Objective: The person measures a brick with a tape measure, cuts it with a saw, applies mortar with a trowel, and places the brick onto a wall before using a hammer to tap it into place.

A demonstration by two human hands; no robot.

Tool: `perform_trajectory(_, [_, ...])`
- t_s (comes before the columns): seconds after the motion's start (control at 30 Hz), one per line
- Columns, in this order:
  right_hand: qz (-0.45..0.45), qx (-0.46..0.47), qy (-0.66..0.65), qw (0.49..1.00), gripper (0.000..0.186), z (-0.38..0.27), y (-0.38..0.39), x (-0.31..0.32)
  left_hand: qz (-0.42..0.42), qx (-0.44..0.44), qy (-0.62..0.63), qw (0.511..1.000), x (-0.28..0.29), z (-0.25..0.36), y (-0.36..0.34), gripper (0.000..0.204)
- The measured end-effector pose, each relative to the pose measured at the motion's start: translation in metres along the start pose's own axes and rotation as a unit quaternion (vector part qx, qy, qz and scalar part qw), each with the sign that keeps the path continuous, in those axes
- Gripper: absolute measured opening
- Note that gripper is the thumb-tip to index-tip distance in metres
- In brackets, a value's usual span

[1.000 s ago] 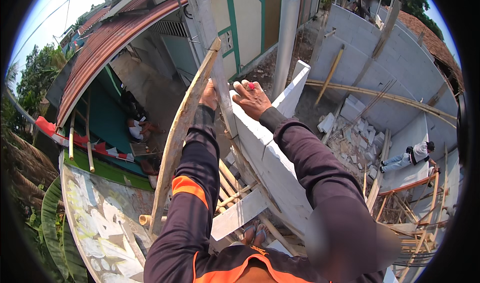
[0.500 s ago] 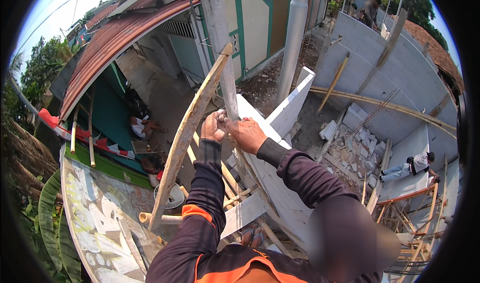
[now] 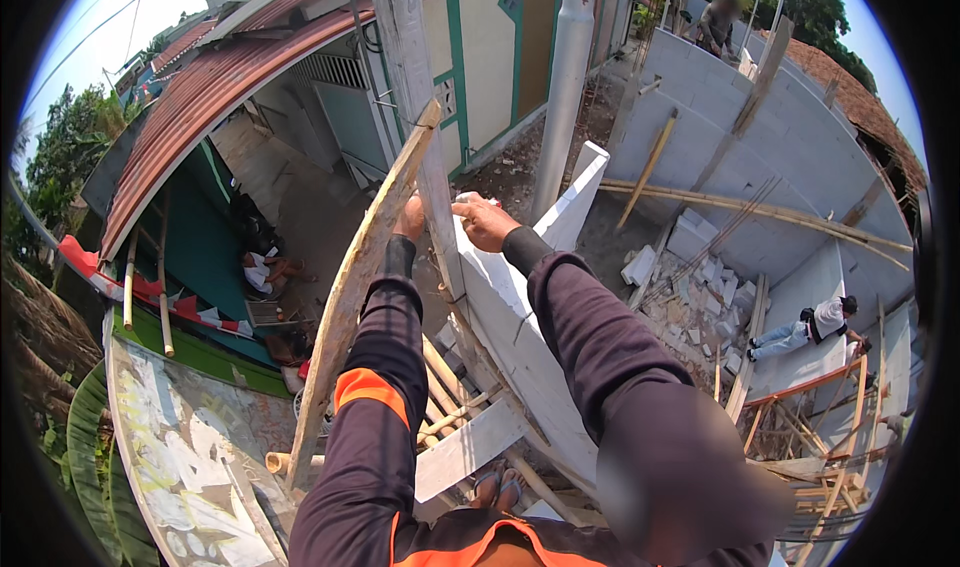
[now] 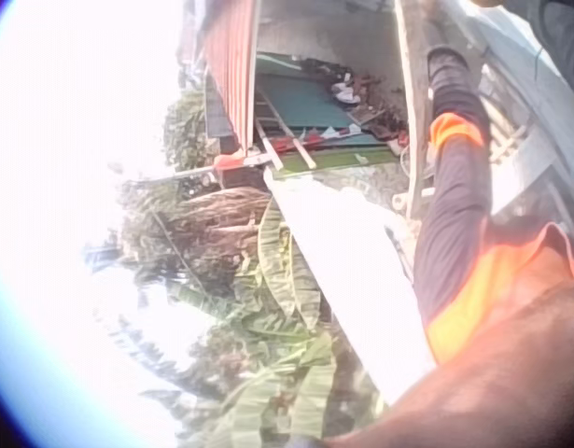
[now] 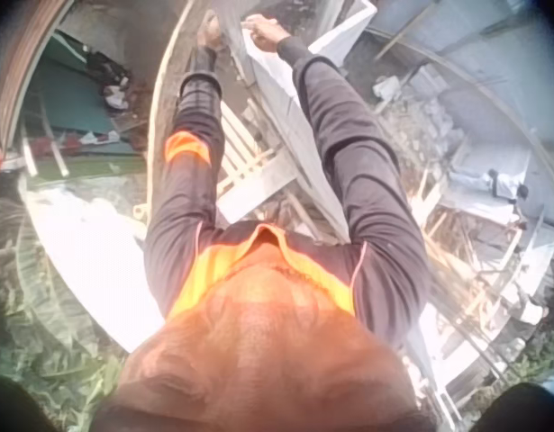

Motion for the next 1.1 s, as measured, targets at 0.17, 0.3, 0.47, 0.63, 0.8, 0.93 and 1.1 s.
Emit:
perform_trajectory(0.17, [0.037, 0.031, 0.172, 0.984, 0.032, 0.005, 0.004, 0.007, -0.012, -0.021, -0.032, 0.999, 0.003, 0.006, -0.015, 0.026])
perform_trajectory(0.3, [-0.008, -0.037, -0.159, 0.987, 0.038, 0.022, -0.009, 0.005, 0.007, -0.03, -0.043, 0.999, 0.009, 0.005, -0.019, 0.025])
perform_trajectory(0.47, [-0.069, -0.216, -0.589, 0.775, 0.036, 0.034, -0.031, -0.039, 0.027, -0.028, -0.058, 0.998, 0.01, 0.0, -0.008, 0.025])
perform_trajectory(0.63, [0.029, -0.183, -0.575, 0.797, 0.016, 0.033, -0.041, -0.027, 0.034, -0.019, -0.061, 0.997, 0.013, -0.005, -0.001, 0.024])
perform_trajectory(0.8, [0.111, -0.294, -0.554, 0.771, 0.012, 0.076, 0.014, -0.012, 0.113, -0.08, -0.044, 0.989, 0.035, 0.015, 0.02, 0.025])
perform_trajectory(0.93, [0.117, -0.306, -0.569, 0.755, 0.013, 0.077, 0.061, -0.008, 0.217, 0.005, -0.029, 0.976, 0.039, 0.027, 0.079, 0.025])
perform_trajectory(1.1, [0.049, -0.263, -0.485, 0.833, 0.021, 0.033, 0.092, -0.004, 0.118, 0.314, 0.4, 0.853, -0.048, 0.024, 0.156, 0.029])
Point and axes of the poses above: each hand's wrist, its own y-axis away from the middle knuckle, its own x-axis out of the back of the hand, z = x × y, the point moved 9 cm from there along -y, towards the middle knuckle, and after that the axes turned 8 degrees about -x, right-handed, at the moved point
